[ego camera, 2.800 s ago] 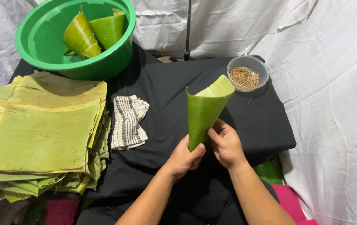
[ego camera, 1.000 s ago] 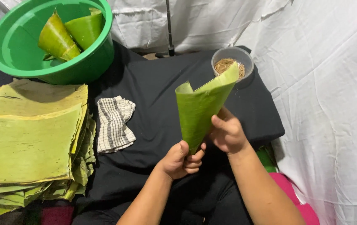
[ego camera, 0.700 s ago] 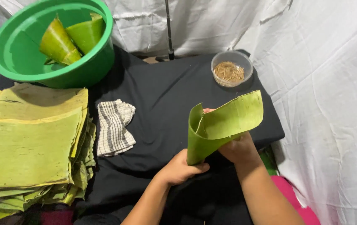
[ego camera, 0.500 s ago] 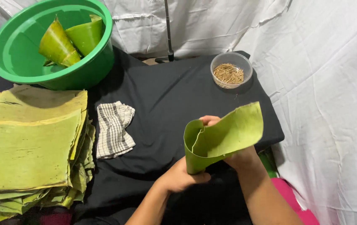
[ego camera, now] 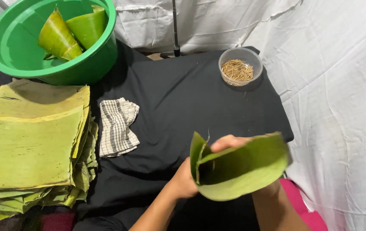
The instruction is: Cleaning individual banana leaves with a cloth and folding them into cone shapes.
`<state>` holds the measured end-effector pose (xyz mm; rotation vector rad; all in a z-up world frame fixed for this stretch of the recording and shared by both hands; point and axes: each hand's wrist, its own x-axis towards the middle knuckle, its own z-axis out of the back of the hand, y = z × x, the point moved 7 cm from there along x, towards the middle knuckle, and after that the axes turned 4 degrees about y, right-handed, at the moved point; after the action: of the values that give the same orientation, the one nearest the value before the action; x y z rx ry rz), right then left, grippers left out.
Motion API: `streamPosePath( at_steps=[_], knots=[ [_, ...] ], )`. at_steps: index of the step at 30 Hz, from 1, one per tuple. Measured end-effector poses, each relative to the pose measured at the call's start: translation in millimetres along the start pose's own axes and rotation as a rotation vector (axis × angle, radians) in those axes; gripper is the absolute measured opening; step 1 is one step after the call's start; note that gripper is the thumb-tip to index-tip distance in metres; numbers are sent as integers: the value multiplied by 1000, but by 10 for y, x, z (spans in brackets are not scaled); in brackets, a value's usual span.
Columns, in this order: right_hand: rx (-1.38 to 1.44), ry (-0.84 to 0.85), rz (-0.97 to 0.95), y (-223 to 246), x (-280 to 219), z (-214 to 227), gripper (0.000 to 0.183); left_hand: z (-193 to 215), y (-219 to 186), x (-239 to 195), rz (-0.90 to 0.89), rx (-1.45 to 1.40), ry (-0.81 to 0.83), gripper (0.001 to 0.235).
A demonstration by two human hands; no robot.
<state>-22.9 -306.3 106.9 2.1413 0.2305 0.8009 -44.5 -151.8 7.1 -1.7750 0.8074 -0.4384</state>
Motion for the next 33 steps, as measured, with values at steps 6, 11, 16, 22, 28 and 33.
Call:
streamPosePath(
  at_steps=[6,11,16,22,28,33],
  knots=[
    [-78,-17,-39,-12,51,-157,83,-50,39,5,17,-67,62,51],
    [-132,-35,-67,-7,245,-202,88,-201,205,46,131,-352,254,12],
    [-93,-42,-60,-136,311,-153,100,-342,213,50,189,-594,374,16],
    [-102,-72,-173,-405,186,60,95,-423,159,100,190,-735,420,17],
    [37,-393,-259,-580,227,225,41,-397,4,217,53,-785,354,17],
    [-207,-753,-211,-515,265,416,48,-40,149,324,-23,-639,-81,34]
  ],
)
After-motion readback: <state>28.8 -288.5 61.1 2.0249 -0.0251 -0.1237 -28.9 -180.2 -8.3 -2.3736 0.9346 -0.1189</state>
